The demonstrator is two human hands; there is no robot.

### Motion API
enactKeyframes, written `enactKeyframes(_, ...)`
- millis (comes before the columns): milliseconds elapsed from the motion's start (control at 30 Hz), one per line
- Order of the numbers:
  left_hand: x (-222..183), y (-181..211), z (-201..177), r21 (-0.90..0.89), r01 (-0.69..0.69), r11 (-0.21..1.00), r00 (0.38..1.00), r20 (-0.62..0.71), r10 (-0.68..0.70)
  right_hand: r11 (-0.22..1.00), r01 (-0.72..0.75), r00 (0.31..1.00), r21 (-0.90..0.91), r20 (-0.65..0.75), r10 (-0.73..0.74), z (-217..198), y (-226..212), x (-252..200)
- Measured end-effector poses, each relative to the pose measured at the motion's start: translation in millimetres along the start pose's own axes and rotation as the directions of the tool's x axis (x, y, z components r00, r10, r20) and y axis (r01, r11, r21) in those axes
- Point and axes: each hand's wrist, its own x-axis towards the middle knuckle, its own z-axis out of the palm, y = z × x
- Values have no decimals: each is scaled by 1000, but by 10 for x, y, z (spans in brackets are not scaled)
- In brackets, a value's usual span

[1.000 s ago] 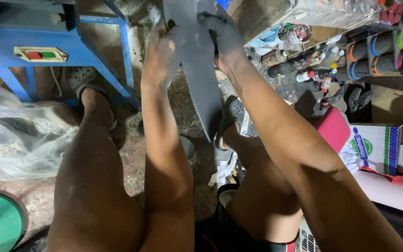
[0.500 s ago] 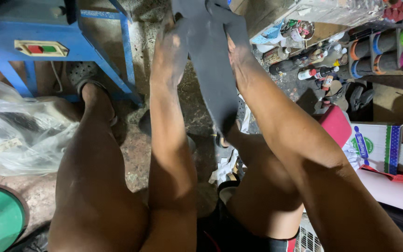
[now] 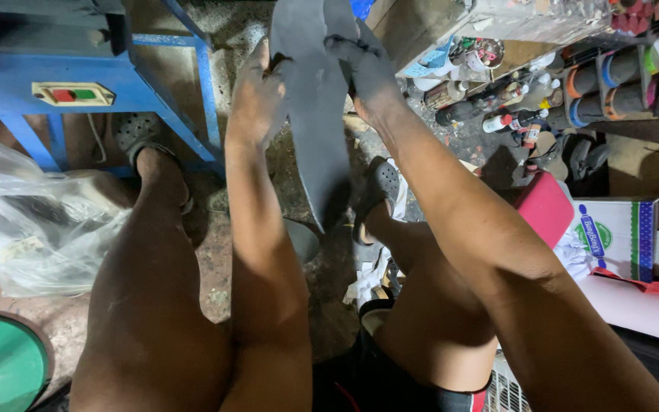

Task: The person holds a rubber shoe sole and applies it to a rotating sanding belt, turning and tilting the sole to grind the edges before manually checking the finish with their fingers.

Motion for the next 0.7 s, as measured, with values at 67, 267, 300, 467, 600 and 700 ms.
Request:
enactKeyframes(67, -9, 45, -32, -20, -22, 1000, 997, 73, 23, 998, 28, 999, -58, -34, -30, -16, 22, 52)
enactKeyframes(267, -47, 143, -33, -134, 6, 991, 1000, 20, -3, 978, -99, 995, 183, 50, 91, 95, -19, 125)
enactKeyframes(300, -14, 138, -2, -179, -4, 984, 1000, -13, 2, 963, -121, 991, 239, 84, 104, 98, 1, 153)
enactKeyframes(467, 98, -15, 78, -242, -112, 964, 988, -129, 83, 861, -265, 957, 434, 230, 178, -246, 279, 475)
enactKeyframes(600, 107, -121, 101, -264, -121, 957, 985, -147, 84, 869, -299, 937, 395, 293, 190, -453, 475, 487)
enactKeyframes(700, 112, -88, 132, -310, -115, 944, 989, -120, 81, 823, -347, 931, 449, 271, 244, -262, 185, 274)
